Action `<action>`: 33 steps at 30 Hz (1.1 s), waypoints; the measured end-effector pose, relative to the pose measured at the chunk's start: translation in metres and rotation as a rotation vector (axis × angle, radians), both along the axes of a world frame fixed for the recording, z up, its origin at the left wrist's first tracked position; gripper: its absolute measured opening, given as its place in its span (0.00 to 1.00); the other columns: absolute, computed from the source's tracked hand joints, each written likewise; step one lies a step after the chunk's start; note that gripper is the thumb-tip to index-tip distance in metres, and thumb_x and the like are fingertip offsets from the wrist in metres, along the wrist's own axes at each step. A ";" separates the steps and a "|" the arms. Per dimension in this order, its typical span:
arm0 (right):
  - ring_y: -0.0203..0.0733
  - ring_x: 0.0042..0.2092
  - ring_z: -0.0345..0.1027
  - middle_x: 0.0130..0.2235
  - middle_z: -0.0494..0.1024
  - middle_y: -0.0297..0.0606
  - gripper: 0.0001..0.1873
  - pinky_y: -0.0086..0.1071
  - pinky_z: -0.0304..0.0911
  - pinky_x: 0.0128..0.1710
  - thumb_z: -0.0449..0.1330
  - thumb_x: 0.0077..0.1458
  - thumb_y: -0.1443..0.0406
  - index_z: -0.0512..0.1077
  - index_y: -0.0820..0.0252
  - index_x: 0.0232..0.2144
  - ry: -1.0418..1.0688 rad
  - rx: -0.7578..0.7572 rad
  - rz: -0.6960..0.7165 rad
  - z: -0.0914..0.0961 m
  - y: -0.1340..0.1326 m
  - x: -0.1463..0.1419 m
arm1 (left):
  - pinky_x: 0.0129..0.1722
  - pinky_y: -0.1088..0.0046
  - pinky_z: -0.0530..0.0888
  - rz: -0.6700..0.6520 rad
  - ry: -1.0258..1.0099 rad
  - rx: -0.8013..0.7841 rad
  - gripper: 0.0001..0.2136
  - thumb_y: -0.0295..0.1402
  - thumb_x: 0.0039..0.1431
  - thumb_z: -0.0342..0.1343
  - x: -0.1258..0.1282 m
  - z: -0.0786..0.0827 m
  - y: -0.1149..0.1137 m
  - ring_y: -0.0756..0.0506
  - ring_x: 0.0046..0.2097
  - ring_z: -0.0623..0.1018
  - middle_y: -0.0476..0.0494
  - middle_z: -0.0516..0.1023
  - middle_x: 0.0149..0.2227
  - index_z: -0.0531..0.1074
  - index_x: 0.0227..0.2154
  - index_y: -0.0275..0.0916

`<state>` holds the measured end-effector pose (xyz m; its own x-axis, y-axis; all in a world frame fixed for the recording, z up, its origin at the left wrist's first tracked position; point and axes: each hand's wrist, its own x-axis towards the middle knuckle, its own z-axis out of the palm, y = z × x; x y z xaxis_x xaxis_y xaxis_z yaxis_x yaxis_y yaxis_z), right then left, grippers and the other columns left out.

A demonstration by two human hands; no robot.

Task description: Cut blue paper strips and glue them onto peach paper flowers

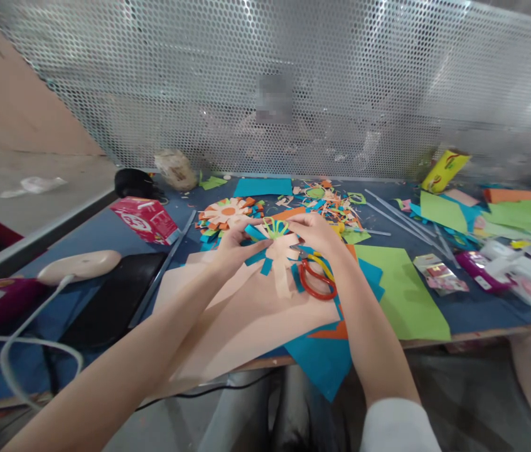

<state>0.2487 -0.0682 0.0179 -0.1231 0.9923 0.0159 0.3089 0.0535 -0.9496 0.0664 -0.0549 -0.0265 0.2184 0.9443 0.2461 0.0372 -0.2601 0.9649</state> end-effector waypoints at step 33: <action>0.32 0.25 0.61 0.23 0.70 0.31 0.11 0.27 0.55 0.27 0.52 0.51 0.63 0.73 0.61 0.26 -0.327 0.182 0.045 0.003 -0.001 0.001 | 0.22 0.80 0.66 -0.009 -0.083 -0.108 0.24 0.38 0.34 0.65 0.002 0.000 0.000 0.54 0.23 0.68 0.53 0.70 0.22 0.71 0.38 0.37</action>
